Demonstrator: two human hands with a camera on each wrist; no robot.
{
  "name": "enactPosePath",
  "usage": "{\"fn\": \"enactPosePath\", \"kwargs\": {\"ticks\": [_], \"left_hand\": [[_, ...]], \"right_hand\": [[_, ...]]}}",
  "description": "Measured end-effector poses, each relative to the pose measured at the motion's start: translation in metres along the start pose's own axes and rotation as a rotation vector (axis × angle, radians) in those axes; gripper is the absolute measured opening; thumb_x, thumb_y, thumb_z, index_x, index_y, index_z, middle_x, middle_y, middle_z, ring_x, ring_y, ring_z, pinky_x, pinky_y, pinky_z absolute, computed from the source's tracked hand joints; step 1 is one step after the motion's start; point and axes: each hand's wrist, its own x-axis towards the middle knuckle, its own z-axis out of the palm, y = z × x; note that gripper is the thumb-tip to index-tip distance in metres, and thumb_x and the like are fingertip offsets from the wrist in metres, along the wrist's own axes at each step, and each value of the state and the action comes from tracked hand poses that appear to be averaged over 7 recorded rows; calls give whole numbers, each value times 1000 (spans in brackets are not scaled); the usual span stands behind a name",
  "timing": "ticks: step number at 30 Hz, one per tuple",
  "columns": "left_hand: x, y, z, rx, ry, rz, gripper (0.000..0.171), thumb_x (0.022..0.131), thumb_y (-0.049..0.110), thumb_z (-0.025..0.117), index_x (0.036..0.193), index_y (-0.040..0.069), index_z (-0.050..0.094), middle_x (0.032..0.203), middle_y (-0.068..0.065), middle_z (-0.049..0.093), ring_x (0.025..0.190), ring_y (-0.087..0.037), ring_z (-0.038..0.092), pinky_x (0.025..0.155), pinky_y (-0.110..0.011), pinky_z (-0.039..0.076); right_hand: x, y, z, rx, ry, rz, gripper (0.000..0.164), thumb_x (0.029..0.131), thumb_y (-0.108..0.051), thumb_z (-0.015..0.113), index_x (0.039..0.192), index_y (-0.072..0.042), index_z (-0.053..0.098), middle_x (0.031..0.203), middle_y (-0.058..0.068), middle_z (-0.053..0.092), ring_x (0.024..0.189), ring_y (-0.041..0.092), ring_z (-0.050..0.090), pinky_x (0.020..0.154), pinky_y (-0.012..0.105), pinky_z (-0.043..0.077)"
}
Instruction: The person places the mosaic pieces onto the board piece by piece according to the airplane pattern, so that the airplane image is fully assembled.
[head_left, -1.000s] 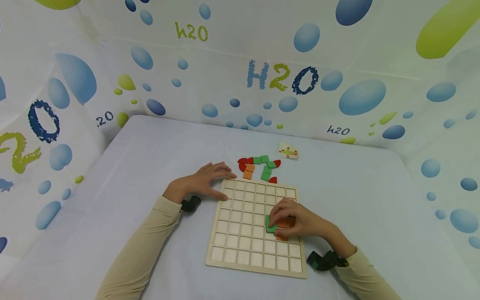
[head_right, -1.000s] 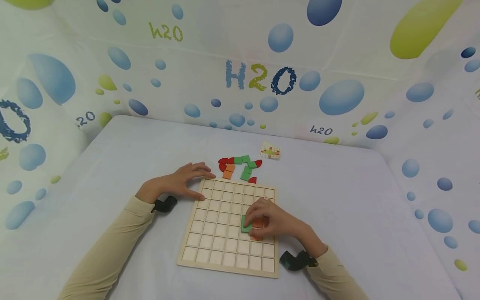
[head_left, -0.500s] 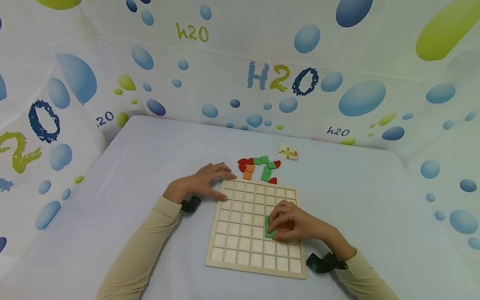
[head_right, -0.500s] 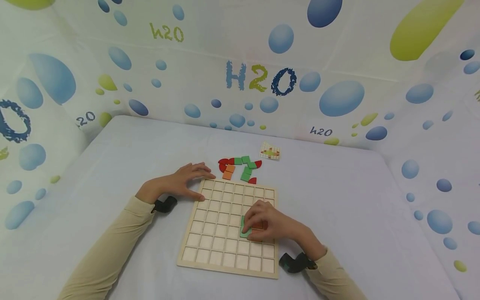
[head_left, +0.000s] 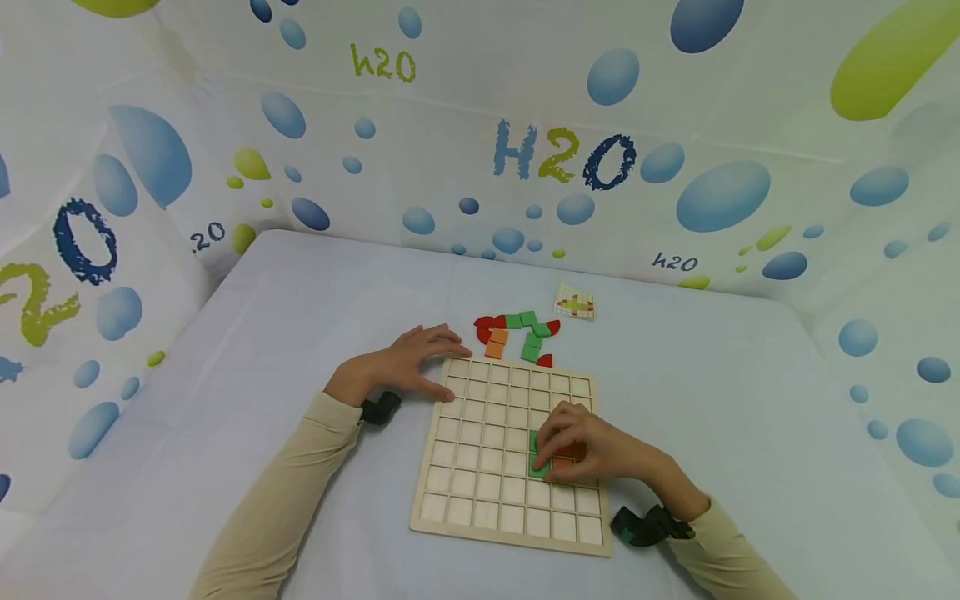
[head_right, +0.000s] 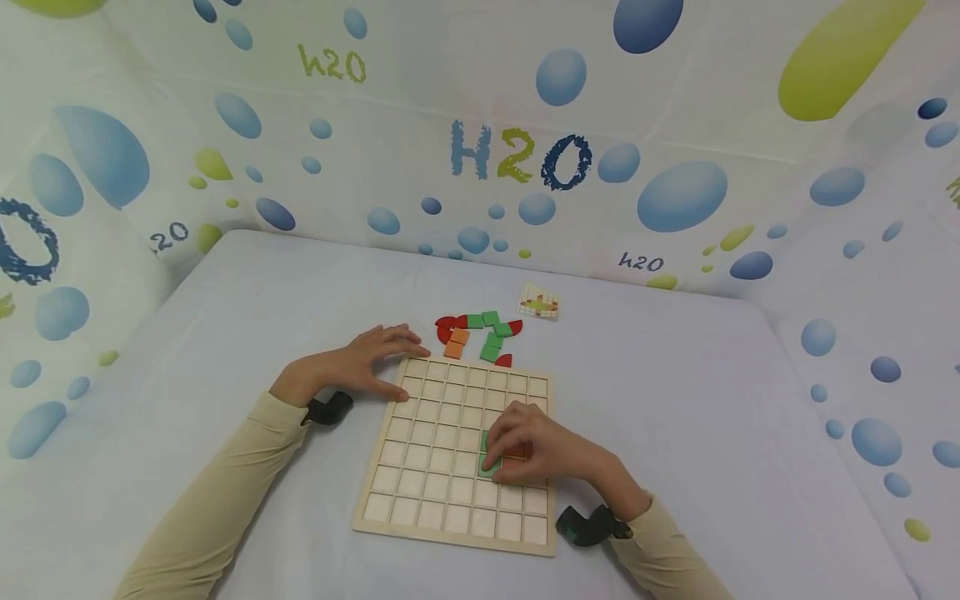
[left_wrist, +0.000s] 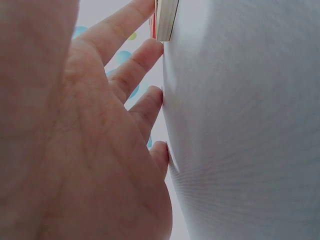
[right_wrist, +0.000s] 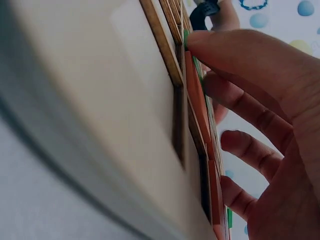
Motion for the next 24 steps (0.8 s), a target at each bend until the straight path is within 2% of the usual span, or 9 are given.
{"fn": "enactPosePath", "kwargs": {"ticks": [9,18,24], "left_hand": [[0,1,0,-10,1,7,67,80,32,78,139,10,53,145,-17,39,146,-41,14,117,-60,3],[-1,1,-1,-9,-1,4,67,80,32,78,139,11,52,145,-18,39,146,-41,14,117,-60,3],[-1,2,-1,-6,-1,-2,67,81,31,78,139,11,52,145,-17,38,146,-40,14,117,-61,2]], "right_hand": [[1,-2,0,16,2,4,14,83,-13,79,95,-21,77,101,-8,65,99,11,51,87,33,41],[4,1,0,-16,102,7,17,84,-3,75,93,-17,75,97,-6,64,93,12,55,82,29,48],[7,0,-6,-10,141,-6,17,85,0,73,94,-14,74,96,-2,66,84,15,55,66,27,48]]}}
